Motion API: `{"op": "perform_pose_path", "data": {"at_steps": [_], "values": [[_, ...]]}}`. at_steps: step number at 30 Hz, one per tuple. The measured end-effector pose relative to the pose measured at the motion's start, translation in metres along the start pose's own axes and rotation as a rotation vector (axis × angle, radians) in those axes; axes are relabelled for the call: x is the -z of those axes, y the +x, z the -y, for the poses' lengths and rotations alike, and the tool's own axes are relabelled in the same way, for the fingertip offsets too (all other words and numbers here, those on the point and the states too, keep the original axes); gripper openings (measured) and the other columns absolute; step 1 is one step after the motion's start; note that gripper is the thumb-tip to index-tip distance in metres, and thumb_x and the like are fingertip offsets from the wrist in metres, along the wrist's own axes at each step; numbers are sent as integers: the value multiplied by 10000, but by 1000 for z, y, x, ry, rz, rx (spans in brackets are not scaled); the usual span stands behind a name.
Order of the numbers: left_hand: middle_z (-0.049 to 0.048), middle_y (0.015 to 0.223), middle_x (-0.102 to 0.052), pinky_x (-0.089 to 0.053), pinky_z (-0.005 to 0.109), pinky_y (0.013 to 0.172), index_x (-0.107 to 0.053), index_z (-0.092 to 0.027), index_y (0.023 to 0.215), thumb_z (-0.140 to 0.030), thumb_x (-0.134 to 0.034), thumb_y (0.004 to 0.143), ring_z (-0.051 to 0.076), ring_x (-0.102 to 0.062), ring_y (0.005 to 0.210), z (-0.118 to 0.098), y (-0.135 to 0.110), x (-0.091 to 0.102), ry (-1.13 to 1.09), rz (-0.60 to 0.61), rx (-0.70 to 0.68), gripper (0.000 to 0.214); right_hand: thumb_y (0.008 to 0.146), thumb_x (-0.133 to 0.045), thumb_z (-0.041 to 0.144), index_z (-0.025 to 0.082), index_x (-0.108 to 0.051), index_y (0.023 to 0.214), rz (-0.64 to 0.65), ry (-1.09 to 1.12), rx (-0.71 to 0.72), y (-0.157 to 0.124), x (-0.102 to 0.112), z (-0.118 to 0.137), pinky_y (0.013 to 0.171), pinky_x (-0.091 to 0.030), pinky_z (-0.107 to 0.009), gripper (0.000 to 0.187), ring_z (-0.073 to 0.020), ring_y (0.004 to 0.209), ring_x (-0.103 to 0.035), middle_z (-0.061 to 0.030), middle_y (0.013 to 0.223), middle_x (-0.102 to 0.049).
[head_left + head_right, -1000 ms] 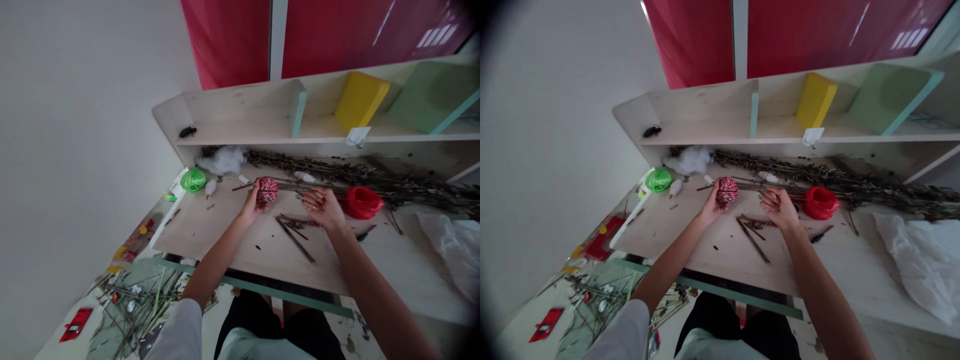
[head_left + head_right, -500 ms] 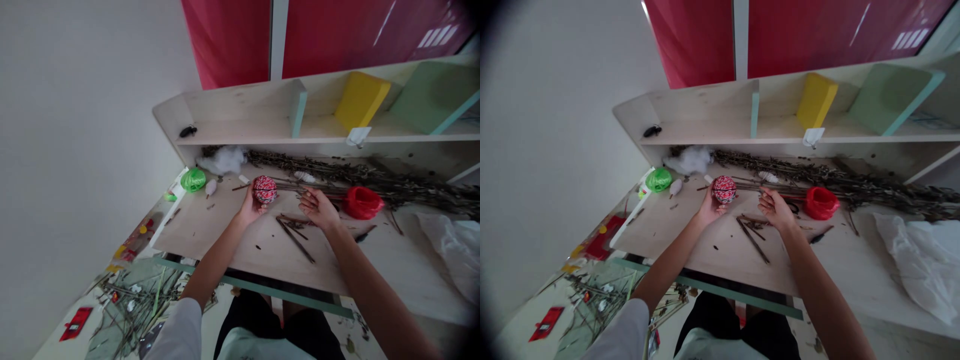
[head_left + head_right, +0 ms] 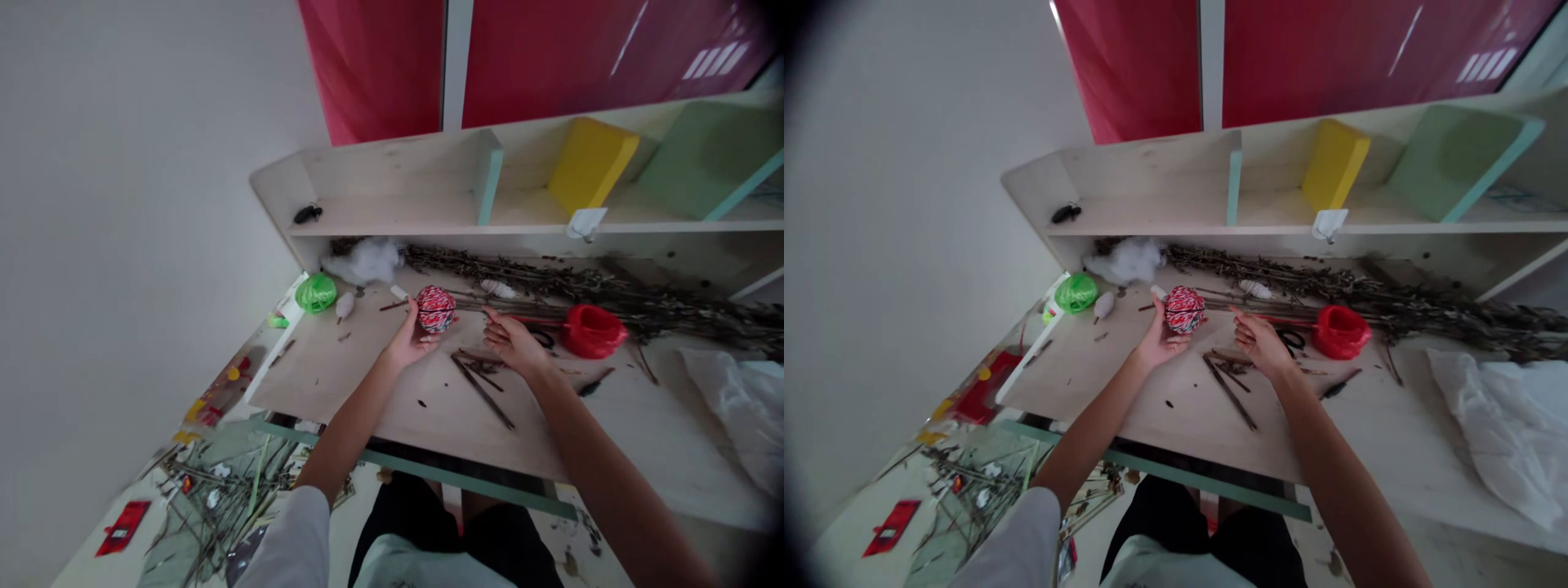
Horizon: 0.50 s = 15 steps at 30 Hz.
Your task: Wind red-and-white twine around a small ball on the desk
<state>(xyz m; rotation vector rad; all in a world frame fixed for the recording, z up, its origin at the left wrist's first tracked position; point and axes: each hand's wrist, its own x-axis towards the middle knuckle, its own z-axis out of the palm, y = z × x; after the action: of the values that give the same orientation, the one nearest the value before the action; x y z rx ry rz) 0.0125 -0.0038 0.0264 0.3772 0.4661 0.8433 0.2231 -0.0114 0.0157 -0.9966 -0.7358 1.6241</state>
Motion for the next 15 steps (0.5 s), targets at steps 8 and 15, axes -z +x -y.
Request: {"op": "perform_pose_path", "data": {"at_steps": [8,15], "values": [[207,994,-690,-199,122,284,-616,-73,1157,-625,-404,882,9,-332,370,-1,2,0,54,25,47,652,524,-816,392,233,-659,864,-6,19,8,2,2,0,430,-182,-225,407,-54,455,-172,95,524,-302],[178,964,-697,-220,136,296,-607,-93,1204,-591,-467,865,25,-351,389,-2,-2,-4,40,-35,33,619,523,-820,384,228,-654,842,-1,30,-6,-1,-2,2,420,-186,-218,392,-52,446,-174,105,499,-249]]}}
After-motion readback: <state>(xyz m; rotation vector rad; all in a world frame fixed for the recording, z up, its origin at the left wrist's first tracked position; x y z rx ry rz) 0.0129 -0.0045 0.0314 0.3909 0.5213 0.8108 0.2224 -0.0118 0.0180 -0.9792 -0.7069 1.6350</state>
